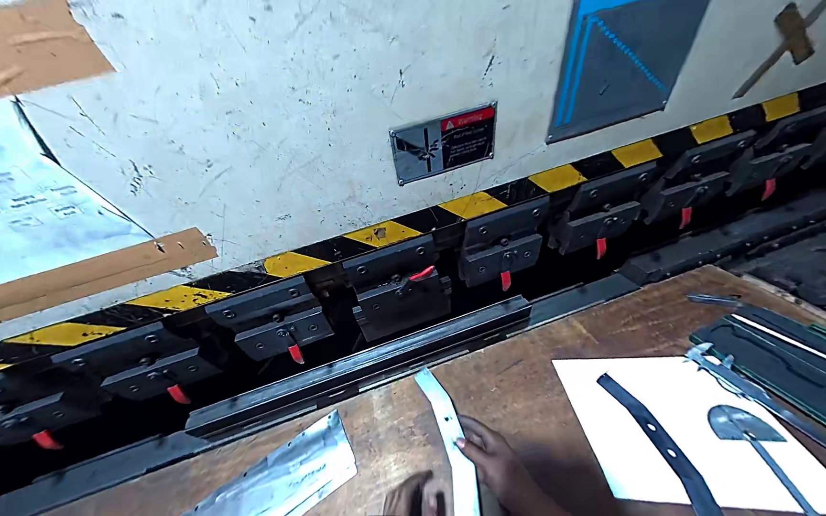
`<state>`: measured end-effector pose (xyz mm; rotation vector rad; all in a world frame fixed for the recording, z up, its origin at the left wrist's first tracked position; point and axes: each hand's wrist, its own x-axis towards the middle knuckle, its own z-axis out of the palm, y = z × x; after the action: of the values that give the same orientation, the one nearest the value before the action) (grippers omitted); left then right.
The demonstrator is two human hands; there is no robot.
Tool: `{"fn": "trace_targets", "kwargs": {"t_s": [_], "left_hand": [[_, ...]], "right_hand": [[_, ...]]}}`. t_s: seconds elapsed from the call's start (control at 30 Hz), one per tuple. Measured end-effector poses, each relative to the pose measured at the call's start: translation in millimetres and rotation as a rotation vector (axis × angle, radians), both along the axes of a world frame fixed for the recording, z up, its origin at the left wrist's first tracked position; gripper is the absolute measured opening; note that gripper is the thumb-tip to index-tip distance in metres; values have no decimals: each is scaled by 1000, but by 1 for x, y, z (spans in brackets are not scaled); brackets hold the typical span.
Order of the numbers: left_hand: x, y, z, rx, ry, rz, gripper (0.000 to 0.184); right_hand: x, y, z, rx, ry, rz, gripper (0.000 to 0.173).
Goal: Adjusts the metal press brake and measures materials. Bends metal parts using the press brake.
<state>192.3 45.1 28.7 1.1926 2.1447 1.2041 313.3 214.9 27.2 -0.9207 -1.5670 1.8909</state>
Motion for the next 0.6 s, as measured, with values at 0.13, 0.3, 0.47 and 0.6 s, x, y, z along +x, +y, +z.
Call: {"fn": "trace_targets", "kwargs": {"t_s": [0.13, 0.3, 0.47, 0.6], "left_hand": [[-39, 86, 2, -56, -168, 91, 46], [-76, 156, -23, -28, -203, 144, 51], [-91, 184, -32, -25, -205, 159, 45], [-81, 190, -39, 121, -184, 226, 43]], "right_hand": [[-67, 46, -7, -13, 68, -28, 39], [-102, 91, -31, 59, 36, -28, 41], [-108, 106, -35, 204, -141, -40, 43], [-107, 98, -36, 242, -146, -102, 43]]}}
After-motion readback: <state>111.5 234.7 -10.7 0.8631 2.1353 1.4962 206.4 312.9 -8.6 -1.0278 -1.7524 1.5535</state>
